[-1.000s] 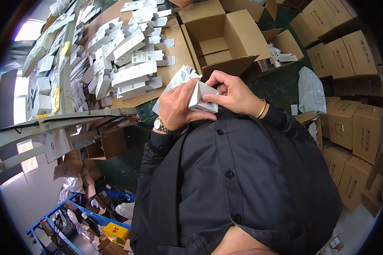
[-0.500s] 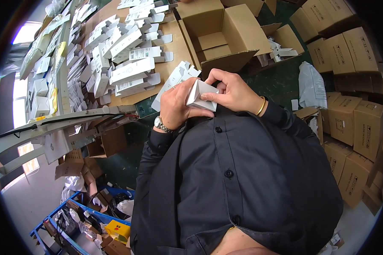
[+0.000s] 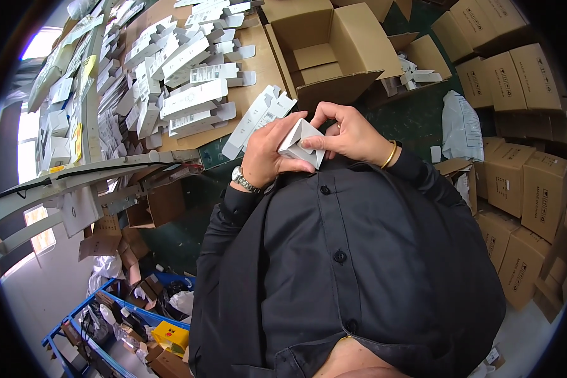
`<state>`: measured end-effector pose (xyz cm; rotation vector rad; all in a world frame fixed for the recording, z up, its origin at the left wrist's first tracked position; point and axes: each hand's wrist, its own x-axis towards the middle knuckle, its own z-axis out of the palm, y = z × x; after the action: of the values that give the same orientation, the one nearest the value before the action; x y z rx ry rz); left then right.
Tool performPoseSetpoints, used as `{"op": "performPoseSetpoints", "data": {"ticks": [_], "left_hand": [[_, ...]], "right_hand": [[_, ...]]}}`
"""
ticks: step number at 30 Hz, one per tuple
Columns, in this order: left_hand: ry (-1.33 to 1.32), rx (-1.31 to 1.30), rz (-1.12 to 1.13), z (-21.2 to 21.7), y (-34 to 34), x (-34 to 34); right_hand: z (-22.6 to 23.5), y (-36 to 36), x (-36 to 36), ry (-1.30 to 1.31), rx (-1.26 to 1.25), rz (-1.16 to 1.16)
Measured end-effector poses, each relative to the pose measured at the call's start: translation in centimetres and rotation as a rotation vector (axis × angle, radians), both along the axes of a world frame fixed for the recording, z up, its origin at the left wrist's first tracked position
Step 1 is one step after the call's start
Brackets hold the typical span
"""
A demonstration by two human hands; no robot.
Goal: The person picks up a stack of flat white boxes, then repeatedly folds and assembles individual boxes before placing them into a larger shipping container.
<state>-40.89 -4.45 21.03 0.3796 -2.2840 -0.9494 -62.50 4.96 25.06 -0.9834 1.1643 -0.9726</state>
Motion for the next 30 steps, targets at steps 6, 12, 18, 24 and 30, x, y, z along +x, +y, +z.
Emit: {"op": "performPoseSetpoints", "data": {"ticks": [6,12,18,24,30], "left_hand": [[-0.025,-0.192,0.04,0.1,0.2,0.2],[-0.016,-0.276,0.12,0.7,0.5,-0.2],[-0.066,-0.293,0.121,0.9,0.6,-0.2],[-0.085,-0.228,0.073,0.4,0.3,-0.1],[-0.106,-0.024,0.05,0.7,-0.6,-1.5]], "right_hand": [[-0.9,0.2,0.4,0.137,-0.121,-0.034],[-1.3,0.1,0.7,0.384,-0.328,-0.086],[-1.5,0.4,0.5,0.306,-0.286,-0.088],[-1.3,0.6,0.2,0.242,-0.229,-0.061],[-0.9,0.4,-0.6,0.005,0.002,-0.117]]}}
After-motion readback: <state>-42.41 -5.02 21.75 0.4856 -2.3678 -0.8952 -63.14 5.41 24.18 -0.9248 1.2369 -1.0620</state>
